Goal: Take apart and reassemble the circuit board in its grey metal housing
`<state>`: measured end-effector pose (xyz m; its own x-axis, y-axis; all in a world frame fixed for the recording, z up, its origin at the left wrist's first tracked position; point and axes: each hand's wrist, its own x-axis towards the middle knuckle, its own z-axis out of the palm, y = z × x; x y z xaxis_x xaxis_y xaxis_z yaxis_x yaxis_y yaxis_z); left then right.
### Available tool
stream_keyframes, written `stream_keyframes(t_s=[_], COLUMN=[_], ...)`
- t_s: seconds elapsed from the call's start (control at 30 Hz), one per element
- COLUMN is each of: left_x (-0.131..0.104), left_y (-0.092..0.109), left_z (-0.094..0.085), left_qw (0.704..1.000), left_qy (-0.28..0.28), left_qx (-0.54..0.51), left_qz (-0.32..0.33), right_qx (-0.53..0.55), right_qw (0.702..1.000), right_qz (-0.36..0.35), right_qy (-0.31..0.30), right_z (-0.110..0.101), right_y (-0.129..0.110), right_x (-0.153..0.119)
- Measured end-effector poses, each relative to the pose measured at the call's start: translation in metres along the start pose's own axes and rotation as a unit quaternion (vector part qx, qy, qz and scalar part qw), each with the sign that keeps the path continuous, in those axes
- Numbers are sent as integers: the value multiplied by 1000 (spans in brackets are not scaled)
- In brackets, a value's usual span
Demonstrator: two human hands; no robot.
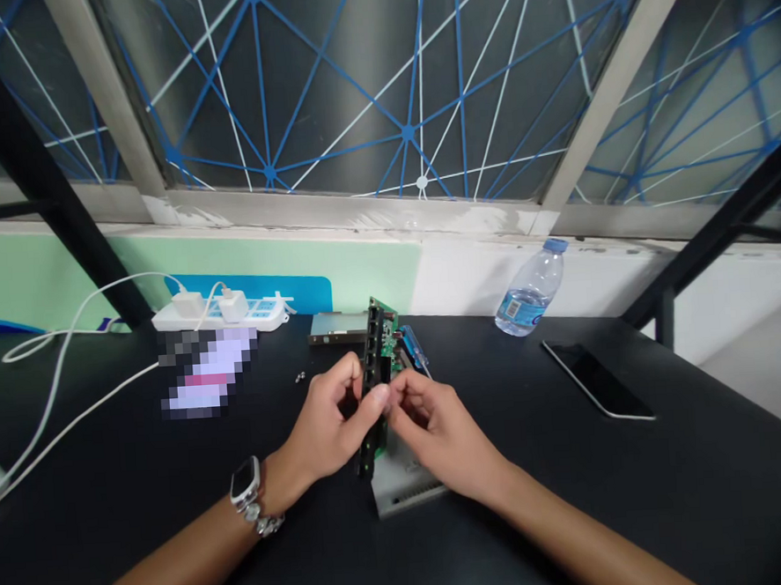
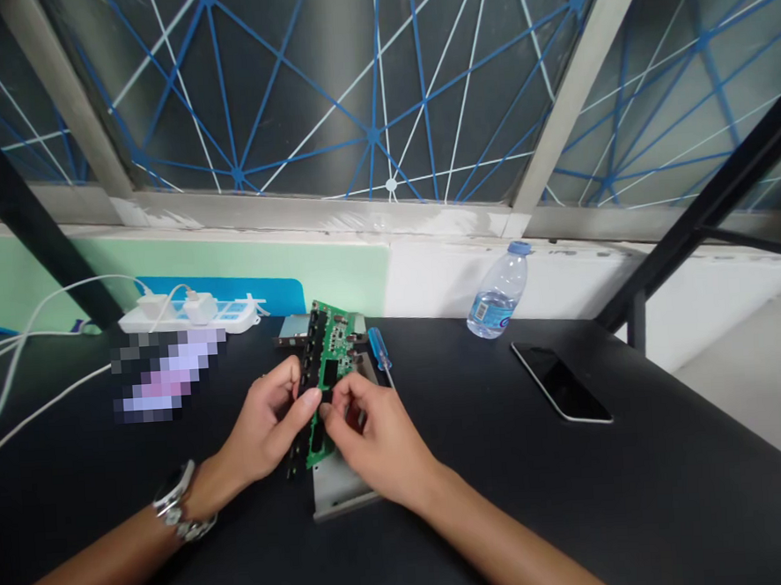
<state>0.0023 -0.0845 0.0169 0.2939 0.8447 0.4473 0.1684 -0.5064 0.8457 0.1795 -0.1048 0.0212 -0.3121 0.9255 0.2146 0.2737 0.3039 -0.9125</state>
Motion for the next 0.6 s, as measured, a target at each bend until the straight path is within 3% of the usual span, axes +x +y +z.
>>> stream_keyframes(t_s=[0.13, 0.23, 0.5, 0.6], left_x=[-1, -1, 2, 5], left_y=[3, 2, -1, 0], left_z=[-5, -8, -7, -8], left_qw=[995, 992, 994, 996], left_qy=[-80, -105, -94, -36], left_qx=[-58, -74, -33, -1], left_qz=[6, -7, 33, 83], right_qx=[36, 43, 33, 39], right_qw=[999, 999, 999, 999], right_qz=[-8, -8, 8, 12], right_qy=[-9, -12, -9, -9], right_z=[-1, -3, -2, -5], right_y=[3, 5, 6, 4], right_x=[2, 4, 3, 4])
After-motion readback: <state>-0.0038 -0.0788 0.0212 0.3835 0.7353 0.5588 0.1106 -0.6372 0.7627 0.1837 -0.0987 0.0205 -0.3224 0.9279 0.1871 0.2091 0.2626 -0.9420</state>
